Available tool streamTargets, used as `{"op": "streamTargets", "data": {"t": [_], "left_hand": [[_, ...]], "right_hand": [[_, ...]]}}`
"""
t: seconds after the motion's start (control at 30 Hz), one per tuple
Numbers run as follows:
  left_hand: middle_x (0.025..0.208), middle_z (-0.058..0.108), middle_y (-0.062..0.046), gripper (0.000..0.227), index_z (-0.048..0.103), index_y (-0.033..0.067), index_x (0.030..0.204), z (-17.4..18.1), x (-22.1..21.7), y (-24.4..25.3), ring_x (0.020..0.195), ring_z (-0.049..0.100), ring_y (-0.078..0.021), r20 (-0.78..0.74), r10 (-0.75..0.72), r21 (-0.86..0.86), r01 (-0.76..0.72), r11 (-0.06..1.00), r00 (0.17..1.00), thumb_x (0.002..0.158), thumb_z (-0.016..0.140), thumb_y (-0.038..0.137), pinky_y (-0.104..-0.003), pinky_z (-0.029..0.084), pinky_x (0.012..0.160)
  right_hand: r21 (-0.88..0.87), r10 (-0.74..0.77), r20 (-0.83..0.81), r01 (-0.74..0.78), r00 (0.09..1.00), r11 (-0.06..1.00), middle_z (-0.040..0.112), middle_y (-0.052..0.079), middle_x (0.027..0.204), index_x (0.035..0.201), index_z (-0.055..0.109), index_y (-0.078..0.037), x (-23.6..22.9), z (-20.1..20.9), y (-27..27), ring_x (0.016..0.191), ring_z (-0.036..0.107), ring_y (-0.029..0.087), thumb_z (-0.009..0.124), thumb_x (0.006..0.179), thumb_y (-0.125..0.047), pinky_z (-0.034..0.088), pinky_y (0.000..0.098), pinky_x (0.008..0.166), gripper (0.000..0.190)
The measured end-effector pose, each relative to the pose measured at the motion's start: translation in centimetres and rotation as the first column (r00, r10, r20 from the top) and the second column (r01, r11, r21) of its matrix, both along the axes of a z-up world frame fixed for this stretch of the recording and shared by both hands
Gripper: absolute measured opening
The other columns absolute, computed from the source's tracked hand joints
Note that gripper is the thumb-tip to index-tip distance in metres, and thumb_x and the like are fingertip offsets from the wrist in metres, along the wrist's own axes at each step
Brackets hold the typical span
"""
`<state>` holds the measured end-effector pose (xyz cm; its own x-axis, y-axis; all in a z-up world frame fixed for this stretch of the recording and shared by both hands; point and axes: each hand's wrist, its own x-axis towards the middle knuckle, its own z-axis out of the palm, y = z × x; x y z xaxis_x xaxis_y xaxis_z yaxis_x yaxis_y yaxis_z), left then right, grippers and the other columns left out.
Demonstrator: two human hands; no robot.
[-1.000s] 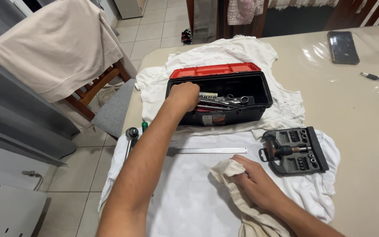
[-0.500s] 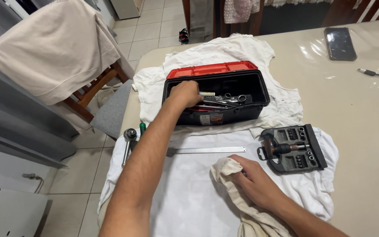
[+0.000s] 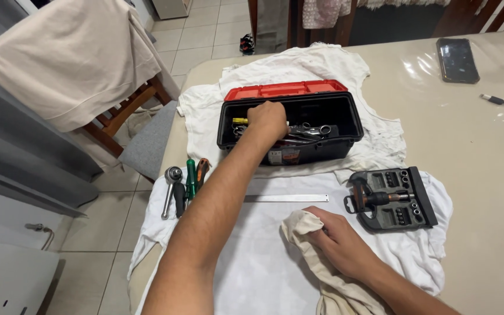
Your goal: Organizing and cleaning hand tools from a toolbox
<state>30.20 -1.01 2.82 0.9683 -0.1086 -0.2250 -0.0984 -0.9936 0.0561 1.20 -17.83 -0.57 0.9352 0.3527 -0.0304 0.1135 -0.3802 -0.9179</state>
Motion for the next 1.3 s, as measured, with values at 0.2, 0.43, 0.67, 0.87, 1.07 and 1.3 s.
{"op": "streamTargets", "data": {"t": [0.2,0.43,0.67,0.87,1.07,1.3], "left_hand": [[0.13,0.083,-0.006,0.04,0.083,0.0201,0.123,0.2,-0.3,-1.2,0.124,0.078,-0.0337,-0.051,-0.097,-0.021,0.096,0.995,0.994,0.094,0.097,0.044,-0.05,0.061,0.099],[0.123,0.085,-0.006,0.026,0.089,0.0255,0.11,-0.6,0.0,-0.6,0.118,0.079,-0.0333,-0.062,-0.073,-0.129,0.065,0.99,0.995,0.09,0.101,0.037,-0.049,0.062,0.097],[0.12,0.084,-0.011,0.013,0.086,0.0219,0.111,-2.1,0.6,0.2,0.114,0.079,-0.0399,0.079,-0.107,-0.152,0.118,0.981,0.991,0.103,0.077,0.023,-0.054,0.06,0.093],[0.113,0.081,-0.012,0.017,0.064,0.0115,0.115,2.6,-5.3,2.6,0.102,0.075,-0.0345,0.313,-0.023,-0.577,0.21,0.789,0.949,0.115,0.062,0.029,-0.053,0.053,0.086],[0.094,0.082,-0.012,0.029,0.058,0.0038,0.129,2.8,-17.3,4.6,0.077,0.079,-0.0165,-0.014,-0.075,-0.99,-0.003,0.139,0.997,0.116,0.064,0.029,-0.028,0.063,0.069],[0.114,0.077,-0.018,0.056,0.048,-0.0016,0.164,-5.3,-26.8,4.2,0.082,0.083,-0.0247,-0.119,-0.306,-0.917,-0.223,-0.332,0.945,0.114,0.071,0.012,-0.029,0.068,0.066]], "right_hand": [[-0.029,0.012,0.045,-0.011,0.999,1.0,0.089,-0.001,0.101,0.108,0.08,-0.015,0.0,-0.1,-0.2,0.093,0.076,0.014,0.059,0.11,-0.026,0.053,0.0306,0.087,0.023],[-0.026,0.021,0.017,-0.02,1.0,0.999,0.088,-0.002,0.1,0.11,0.081,-0.015,-0.1,0.1,-0.2,0.091,0.076,0.014,0.063,0.11,-0.03,0.053,0.0309,0.085,0.023],[0.011,0.037,0.061,-0.038,0.997,0.999,0.086,-0.002,0.098,0.105,0.079,-0.014,0.1,-0.6,-0.5,0.09,0.074,0.013,0.057,0.113,-0.044,0.053,0.0317,0.085,0.038],[0.135,-0.079,-0.16,0.101,0.984,0.986,0.085,0.003,0.105,0.112,0.083,-0.011,0.6,-2.1,-1.3,0.096,0.075,0.017,0.057,0.113,-0.032,0.054,0.0323,0.091,0.033],[0.374,-0.295,-0.415,0.457,0.861,0.807,0.081,0.016,0.097,0.131,0.082,0.001,2.0,-5.2,-2.8,0.082,0.074,0.028,0.057,0.111,-0.016,0.058,0.041,0.077,0.036],[0.389,-0.386,-0.17,0.422,0.906,0.819,0.083,0.02,0.124,0.134,0.081,-0.005,3.7,-5.8,-3.8,0.122,0.075,0.031,0.052,0.118,-0.015,0.056,0.0515,0.114,0.035]]}}
